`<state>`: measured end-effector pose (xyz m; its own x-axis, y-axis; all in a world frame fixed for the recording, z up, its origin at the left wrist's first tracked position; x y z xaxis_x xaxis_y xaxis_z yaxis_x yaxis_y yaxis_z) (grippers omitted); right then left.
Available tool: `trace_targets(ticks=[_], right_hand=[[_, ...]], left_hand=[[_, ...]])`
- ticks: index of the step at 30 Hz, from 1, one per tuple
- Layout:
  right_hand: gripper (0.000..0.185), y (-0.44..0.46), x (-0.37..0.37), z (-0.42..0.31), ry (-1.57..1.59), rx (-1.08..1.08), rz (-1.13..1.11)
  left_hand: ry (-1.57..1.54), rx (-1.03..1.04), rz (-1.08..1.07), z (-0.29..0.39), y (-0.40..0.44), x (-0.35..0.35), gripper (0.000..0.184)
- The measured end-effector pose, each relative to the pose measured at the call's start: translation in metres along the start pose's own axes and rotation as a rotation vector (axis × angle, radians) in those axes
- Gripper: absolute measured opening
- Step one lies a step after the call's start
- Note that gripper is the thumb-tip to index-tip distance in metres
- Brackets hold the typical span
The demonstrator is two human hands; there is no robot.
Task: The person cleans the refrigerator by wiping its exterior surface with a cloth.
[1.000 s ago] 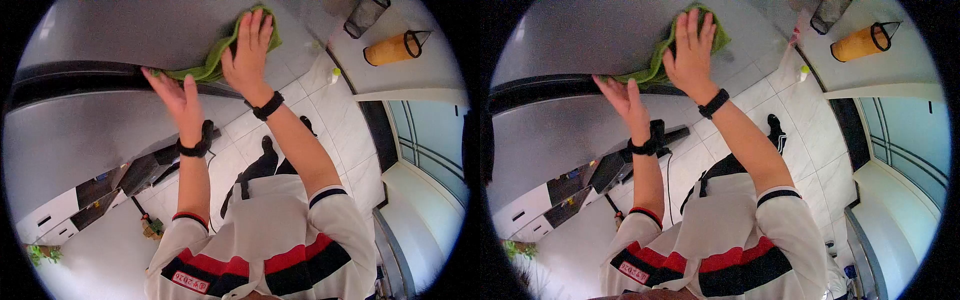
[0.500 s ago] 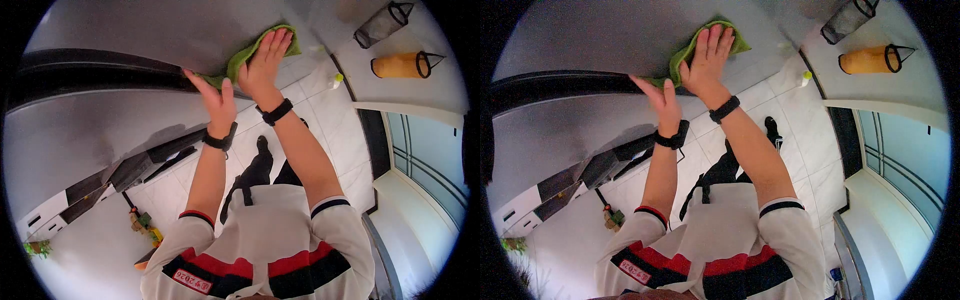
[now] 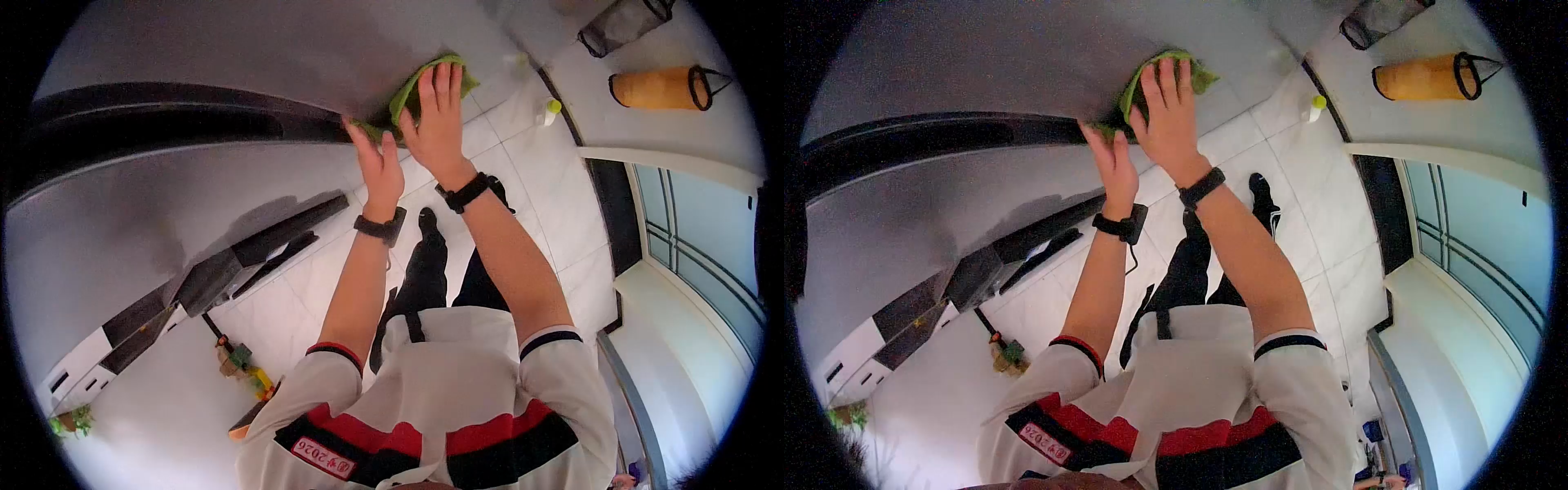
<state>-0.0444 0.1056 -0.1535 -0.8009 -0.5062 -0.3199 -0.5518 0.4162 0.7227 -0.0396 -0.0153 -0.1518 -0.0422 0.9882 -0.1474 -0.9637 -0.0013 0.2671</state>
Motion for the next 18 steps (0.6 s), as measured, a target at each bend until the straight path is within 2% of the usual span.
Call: trace_targets(ticks=[3, 10, 13, 18], right_hand=[[0.072, 0.005, -0.01, -0.005, -0.036, -0.045, 0.014], [0.071, 0.053, -0.022, -0.035, 0.01, -0.179, 0.09], [0.071, 0.086, -0.029, -0.06, 0.063, -0.206, 0.145], [0.074, 0.085, -0.02, -0.053, 0.024, -0.192, 0.154]], left_hand=[[-0.007, -0.127, -0.034, 0.01, -0.004, -0.002, 0.071], [-0.101, 0.113, 0.079, 0.073, 0.019, -0.003, 0.075], [-0.055, 0.386, 0.141, 0.099, 0.035, -0.01, 0.074], [-0.042, 0.36, 0.144, 0.093, 0.047, -0.002, 0.078]])
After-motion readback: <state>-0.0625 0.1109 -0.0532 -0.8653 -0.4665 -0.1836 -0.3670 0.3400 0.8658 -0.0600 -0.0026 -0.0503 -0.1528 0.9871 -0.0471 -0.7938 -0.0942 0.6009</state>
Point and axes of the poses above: each hand's wrist, its own y-axis towards the middle knuckle, its own x-axis out of the palm, z = x × y, the point moved 2 cm from there along y, towards the middle knuckle, and after that the axes turned 11 degrees about z, right-handed, at the moved point
